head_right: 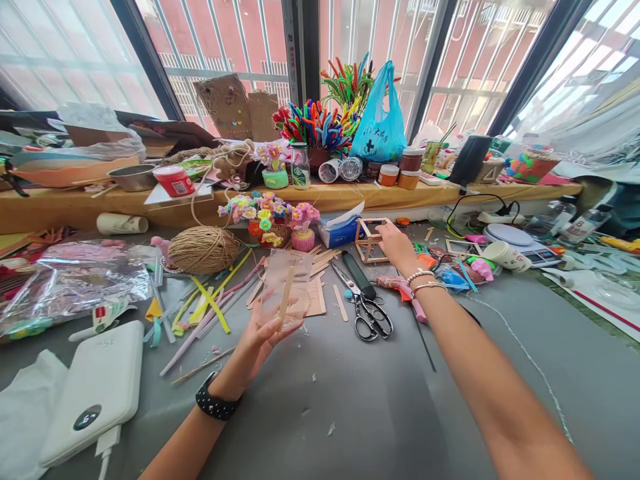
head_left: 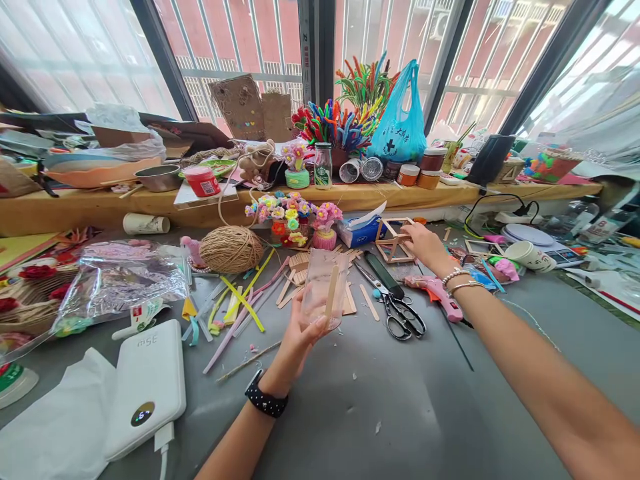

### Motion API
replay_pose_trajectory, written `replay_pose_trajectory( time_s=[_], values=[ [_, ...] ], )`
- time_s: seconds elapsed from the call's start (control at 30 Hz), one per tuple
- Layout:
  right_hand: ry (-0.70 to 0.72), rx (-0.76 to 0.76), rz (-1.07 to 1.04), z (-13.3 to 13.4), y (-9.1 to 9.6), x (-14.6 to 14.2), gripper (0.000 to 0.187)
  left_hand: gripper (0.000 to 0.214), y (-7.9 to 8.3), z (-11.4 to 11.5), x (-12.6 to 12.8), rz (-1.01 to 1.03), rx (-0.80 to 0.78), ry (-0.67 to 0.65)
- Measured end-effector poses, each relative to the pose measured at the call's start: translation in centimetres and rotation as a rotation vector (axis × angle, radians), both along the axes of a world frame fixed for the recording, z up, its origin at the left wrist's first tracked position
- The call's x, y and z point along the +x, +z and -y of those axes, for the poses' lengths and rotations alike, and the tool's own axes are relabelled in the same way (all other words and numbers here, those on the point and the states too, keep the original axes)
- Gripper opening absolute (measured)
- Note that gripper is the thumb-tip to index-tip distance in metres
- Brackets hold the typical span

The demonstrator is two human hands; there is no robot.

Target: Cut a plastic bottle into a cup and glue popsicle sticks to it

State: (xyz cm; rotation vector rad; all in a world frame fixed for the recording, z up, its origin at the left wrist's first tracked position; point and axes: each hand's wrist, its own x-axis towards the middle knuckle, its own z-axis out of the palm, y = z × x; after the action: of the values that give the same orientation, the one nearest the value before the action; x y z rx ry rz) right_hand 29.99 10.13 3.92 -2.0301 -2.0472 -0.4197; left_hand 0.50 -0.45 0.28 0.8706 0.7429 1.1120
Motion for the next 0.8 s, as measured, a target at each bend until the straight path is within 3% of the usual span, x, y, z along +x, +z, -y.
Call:
replay_pose_trajectory(
  time_s=[0.17,0.23,0.43,0.6,0.8],
  values=[
    [-0.182,-0.018,-0.11,2.2,0.1,2.2,0.033,0.074,-0.2,-0.1,0.0,-0.005,-0.002,-0.01],
    [-0.349,-0.206,-0.211,3.4,-0.1,3.4,0.034,0.075,-0.3,-0.2,0.0,-0.012,-0.006,-0.011],
    [-0.325,-0.601,-0.395,7.3,-2.2,5.3,0.022,0.076,-0.3,-0.2,0.0,-0.026,-0.011,-0.018],
    [-0.29,-0.6,-0.464,9.2,-3.6,4.6,0.019,0.076,-0.2,-0.1,-0.1,-0.027,-0.013,-0.025],
    [-0.38,-0.581,-0.526,9.9,-3.9,4.0,0.024,0.075,-0.1,-0.1,0.0,-0.036,-0.004,-0.008]
  ],
)
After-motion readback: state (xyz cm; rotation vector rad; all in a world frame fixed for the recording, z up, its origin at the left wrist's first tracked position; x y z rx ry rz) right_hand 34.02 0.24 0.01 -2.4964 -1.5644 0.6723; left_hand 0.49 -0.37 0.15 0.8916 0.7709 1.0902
